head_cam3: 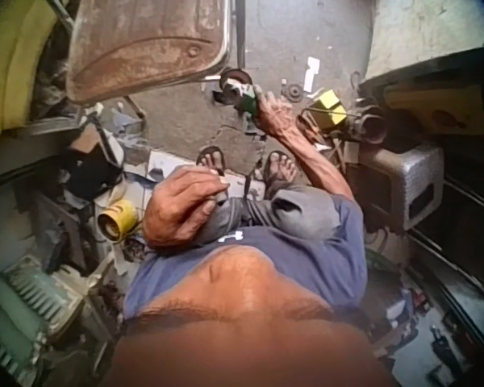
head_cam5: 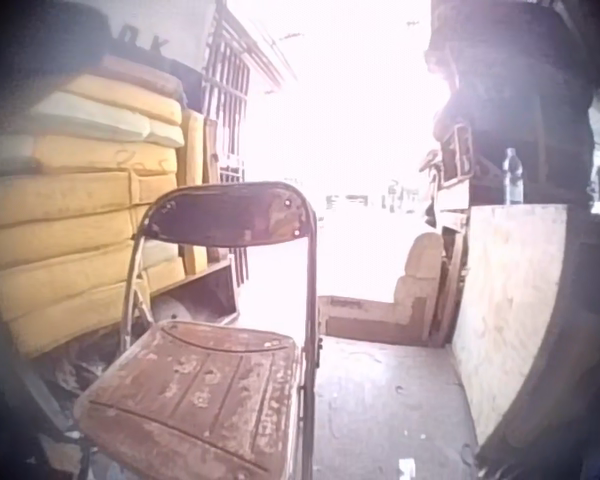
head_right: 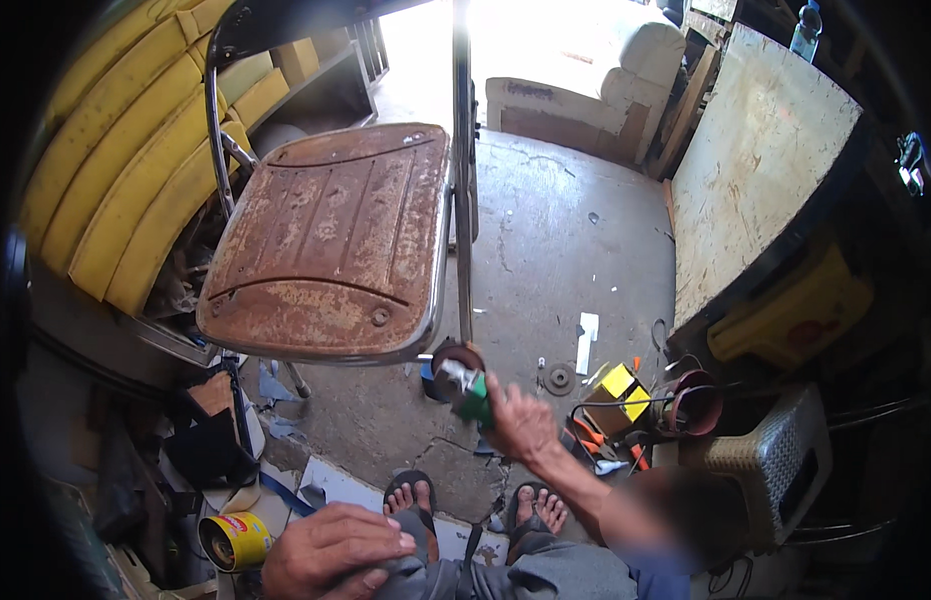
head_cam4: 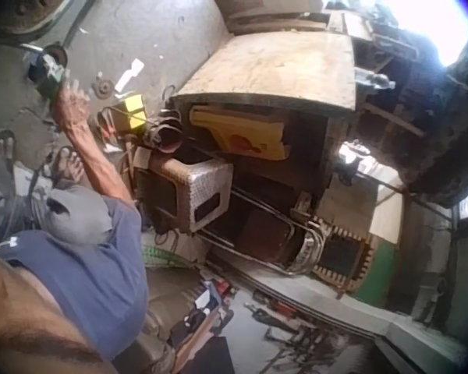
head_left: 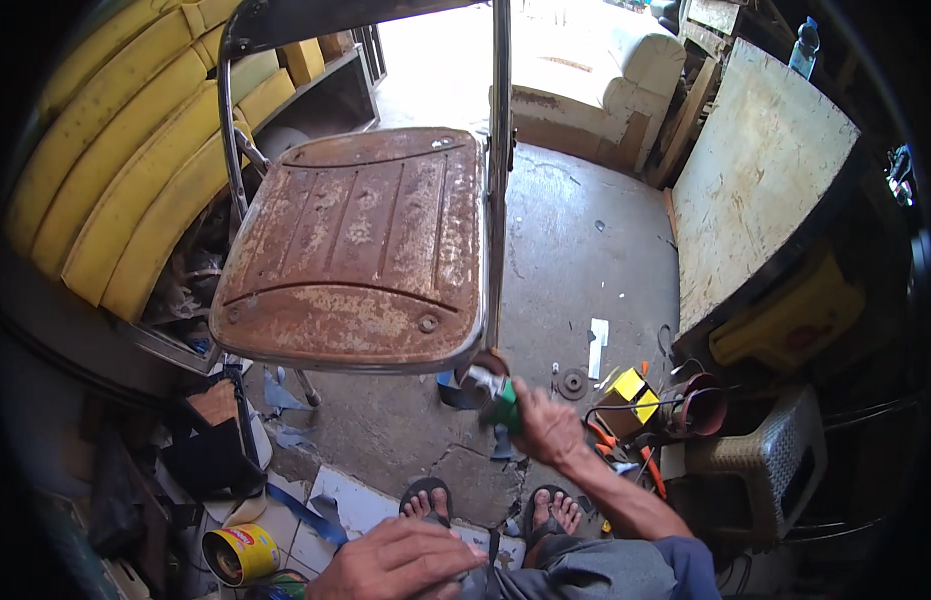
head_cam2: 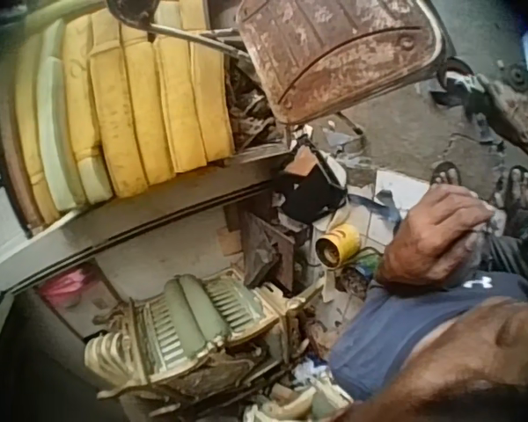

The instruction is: The person uses an angle grinder to smooth or cut a metal chair frame, holding the grinder with both hands and moving it along the edges of the frame.

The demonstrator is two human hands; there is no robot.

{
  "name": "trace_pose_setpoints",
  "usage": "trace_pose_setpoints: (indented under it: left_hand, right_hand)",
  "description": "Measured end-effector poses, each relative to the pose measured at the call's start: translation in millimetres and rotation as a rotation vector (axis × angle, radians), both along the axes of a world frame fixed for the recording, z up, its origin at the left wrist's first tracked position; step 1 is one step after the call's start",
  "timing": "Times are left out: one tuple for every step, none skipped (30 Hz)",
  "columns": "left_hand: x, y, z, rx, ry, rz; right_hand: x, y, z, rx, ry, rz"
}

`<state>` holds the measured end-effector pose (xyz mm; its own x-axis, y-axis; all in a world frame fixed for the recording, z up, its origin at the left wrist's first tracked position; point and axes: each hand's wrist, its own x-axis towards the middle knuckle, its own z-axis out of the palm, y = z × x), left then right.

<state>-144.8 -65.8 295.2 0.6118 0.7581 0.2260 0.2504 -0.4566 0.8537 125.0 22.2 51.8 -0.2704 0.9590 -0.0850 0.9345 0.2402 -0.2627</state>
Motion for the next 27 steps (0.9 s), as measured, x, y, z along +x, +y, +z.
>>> trace_pose_setpoints:
  left_hand:
    - [-1.2,-3.8,2.9,0.022,-0.01,-0.007]
    - [0.3,-5.4,2.8,0.027,-0.023,-0.021]
    - [3.5,-2.8,0.5,0.06,-0.044,-0.044]
    - [3.1,-3.7,-1.8,0.026,-0.036,-0.032]
    - [3.3,-2.7,-3.6,-0.008,-0.029,-0.021]
    - [2.9,0.1,-2.5,-0.005,-0.026,-0.009]
    - [3.8,2.1,-2.0,-0.004,-0.024,-0.012]
    - [3.6,3.3,-2.4,-0.016,-0.03,-0.034]
    - [3.8,4.6,-1.1,-0.019,-0.037,-0.055]
    - [3.7,6.2,-0.8,-0.023,-0.044,-0.076]
    - [-4.3,9.7,-8.1,-0.056,-0.107,-0.047]
    - [-17.8,11.5,-24.1,-0.091,-0.17,-0.012]
    - [-23.8,15.8,-36.1,-0.129,-0.236,0.019]
    - [-19.1,12.8,-49.6,-0.192,-0.232,0.468]
    - [-32.6,37.4,-90.7,-0.099,-0.175,0.72]
    - [-53.6,54.8,-122.7,-0.221,-0.331,0.942]
    - [-78.5,68.0,-150.2,-0.348,-0.49,1.162]
    - [-110.3,73.6,-166.5,-0.492,-0.747,1.137]
    - [-137.2,79.6,-171.4,-0.628,-1.011,1.085]
    - [-147.4,88.2,-163.8,-0.571,-1.033,1.026]
    - [-158.2,96.9,-155.4,-0.619,-1.101,0.873]
    - [-160.7,107.5,-148.9,-0.658,-1.172,0.715]
    - [-155.6,117.1,-147.3,-0.645,-1.195,0.762]
    - [-150.3,127.0,-144.6,-0.628,-1.211,0.81]
    - [-143.7,132.3,-141.6,-0.61,-1.227,0.859]
    - [-135.3,129.6,-138.1,-0.618,-1.255,0.871]
    - [-119.1,128.6,-124.2,-0.626,-1.282,0.874]
  right_hand:
    - [-7.6,-9.8,-2.3,-0.079,0.046,-0.045]
    - [-12.9,-19.7,-5.8,-0.174,0.091,-0.097]
    - [-16.5,-23.4,-10.6,-0.18,0.188,-0.151]
    - [-30.4,-27.1,-23.8,-0.205,0.299,-0.185]
    - [-41.1,-33.0,-33.2,-0.23,0.409,-0.225]
    - [-49.5,-29.0,-30.7,-0.246,0.452,-0.235]
    - [-56.6,-26.2,-26.0,-0.262,0.495,-0.246]
    - [-60.4,-25.6,-22.1,-0.279,0.537,-0.257]
    - [-58.6,-26.4,-17.6,-0.266,0.617,-0.332]
    - [-57.1,-25.9,-19.5,-0.247,0.63,-0.346]
    - [-55.7,-24.7,-23.7,-0.229,0.642,-0.36]
    - [-54.5,-24.6,-26.5,-0.215,0.653,-0.37]
    - [-58.4,-24.4,-19.8,-0.29,0.657,-0.374]
    - [-61.1,-24.0,-19.4,-0.285,0.68,-0.385]
    - [-58.5,-25.7,-23.0,-0.277,0.695,-0.423]
    - [-61.5,-27.6,-21.2,-0.279,0.726,-0.426]
    - [-58.8,-25.6,-19.1,-0.246,0.721,-0.4]
    - [-58.3,-27.1,-18.0,-0.271,0.728,-0.39]
    - [-58.3,-24.3,-14.4,-0.28,0.734,-0.377]
    - [-58.4,-22.8,-12.5,-0.294,0.733,-0.371]
    - [-60.8,-20.6,-4.6,-0.393,0.711,-0.375]
    - [-60.6,-20.6,-4.1,-0.389,0.716,-0.374]
    - [-60.5,-20.6,-4.2,-0.385,0.721,-0.372]
    - [-61.4,-20.1,-4.8,-0.383,0.734,-0.368]
    - [-60.8,-18.3,-3.2,-0.392,0.745,-0.406]
    - [-57.5,-17.0,-0.7,-0.395,0.731,-0.414]
    - [-51.7,-11.3,2.7,-0.39,0.72,-0.426]
